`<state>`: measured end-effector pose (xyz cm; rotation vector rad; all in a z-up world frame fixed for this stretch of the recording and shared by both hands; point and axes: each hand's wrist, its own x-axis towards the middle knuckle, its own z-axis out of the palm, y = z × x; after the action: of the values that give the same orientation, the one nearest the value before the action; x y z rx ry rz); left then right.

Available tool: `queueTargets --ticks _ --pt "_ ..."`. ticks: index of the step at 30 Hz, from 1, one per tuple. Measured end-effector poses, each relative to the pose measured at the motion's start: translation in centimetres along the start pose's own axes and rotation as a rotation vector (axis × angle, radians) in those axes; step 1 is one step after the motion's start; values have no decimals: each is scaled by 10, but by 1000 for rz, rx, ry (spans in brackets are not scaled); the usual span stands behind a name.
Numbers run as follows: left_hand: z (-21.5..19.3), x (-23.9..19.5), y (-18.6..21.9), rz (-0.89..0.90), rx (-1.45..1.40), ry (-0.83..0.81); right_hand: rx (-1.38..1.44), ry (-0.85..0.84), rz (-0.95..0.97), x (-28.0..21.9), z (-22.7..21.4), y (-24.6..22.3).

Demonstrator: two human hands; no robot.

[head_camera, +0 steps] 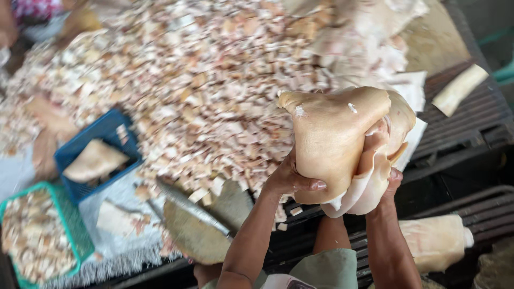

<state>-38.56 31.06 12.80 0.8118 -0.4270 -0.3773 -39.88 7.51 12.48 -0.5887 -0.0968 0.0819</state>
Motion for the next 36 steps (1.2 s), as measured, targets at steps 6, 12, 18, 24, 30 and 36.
queueTargets --ticks 6,12,18,24,30,36 --pt "-35 -146 80 80 147 333 -42 -144 201 -9 115 111" --pt "-77 -294 168 292 262 522 -62 -231 411 -27 200 261" --pt "-140 -425 234 392 155 705 -80 -318 575 -33 285 417" --pt "-232 -516 304 490 175 862 -77 -375 642 -25 359 563" --pt "-333 -561 371 631 237 965 -79 -414 649 18 418 683" --pt "-424 -579 422 646 184 925 -112 -430 629 70 460 775"
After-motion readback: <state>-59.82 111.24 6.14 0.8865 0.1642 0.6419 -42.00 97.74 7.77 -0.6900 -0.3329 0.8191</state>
